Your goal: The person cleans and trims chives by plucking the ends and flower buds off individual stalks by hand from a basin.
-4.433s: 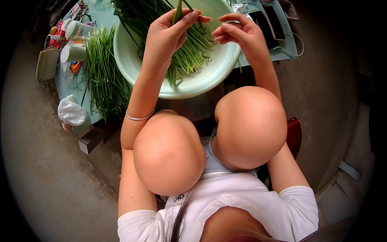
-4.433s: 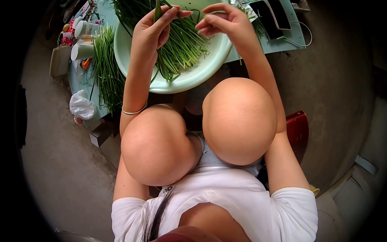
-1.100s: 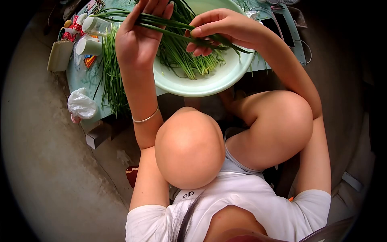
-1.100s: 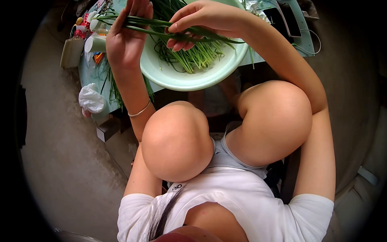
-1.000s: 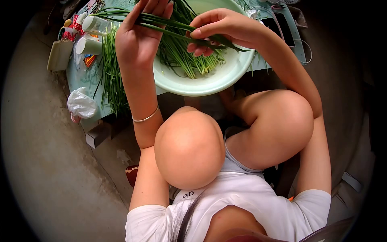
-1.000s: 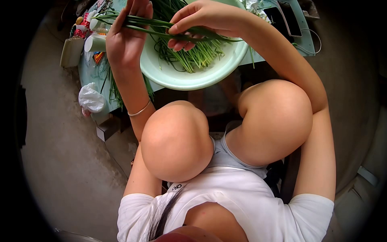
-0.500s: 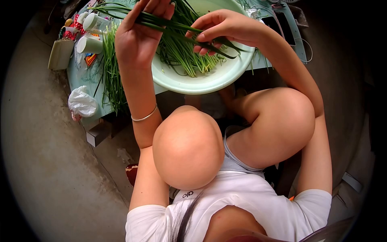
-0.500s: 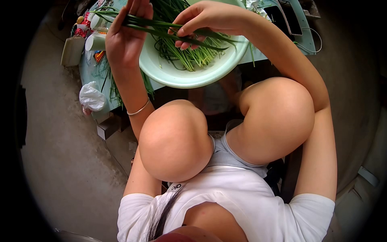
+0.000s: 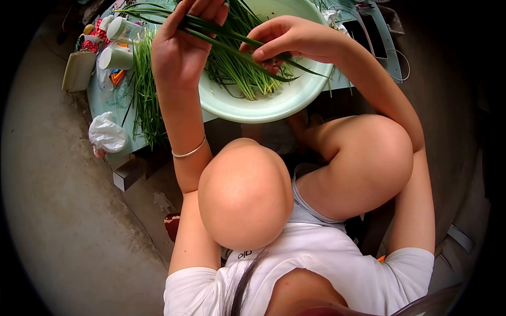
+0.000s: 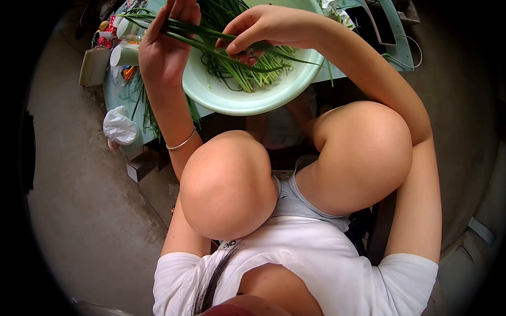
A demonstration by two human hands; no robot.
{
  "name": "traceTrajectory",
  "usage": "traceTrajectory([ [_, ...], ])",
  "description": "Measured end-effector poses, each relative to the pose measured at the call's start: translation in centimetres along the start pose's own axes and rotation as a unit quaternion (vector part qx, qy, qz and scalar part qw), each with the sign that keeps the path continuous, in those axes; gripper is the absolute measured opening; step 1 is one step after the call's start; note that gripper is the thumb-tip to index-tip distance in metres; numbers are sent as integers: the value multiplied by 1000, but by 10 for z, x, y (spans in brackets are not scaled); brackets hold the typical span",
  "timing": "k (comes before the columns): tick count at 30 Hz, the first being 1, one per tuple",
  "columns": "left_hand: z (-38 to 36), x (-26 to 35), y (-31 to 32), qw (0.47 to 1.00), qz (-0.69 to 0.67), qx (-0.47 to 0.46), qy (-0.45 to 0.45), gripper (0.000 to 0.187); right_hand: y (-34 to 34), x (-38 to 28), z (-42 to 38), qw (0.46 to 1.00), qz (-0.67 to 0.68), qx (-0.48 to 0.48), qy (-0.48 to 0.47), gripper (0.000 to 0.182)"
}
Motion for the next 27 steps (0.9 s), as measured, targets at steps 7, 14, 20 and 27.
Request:
traceTrajectory([
  [7,-3,1,1,1000,16,4,13,34,-5,4,0,998,-3,56,22,14],
  [14,-2,0,2,999,35,21,16,35,-11,10,4,997,-34,73,21,14],
  [20,-2,11,-9,999,28,8,36,35,-2,14,-1,998,11,51,45,20],
  [27,-6,34,-30,998,6,8,59,35,-7,20,-8,998,30,7,63,28],
])
Point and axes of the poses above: each hand's wrist, its own z-axis towards the middle knuckle, its own y-axis out of the palm, x = y × z, the point moved 5 cm from there along z, towards the middle knuckle, and after that the axes turned 9 degrees about -y, right-handed, at the moved point
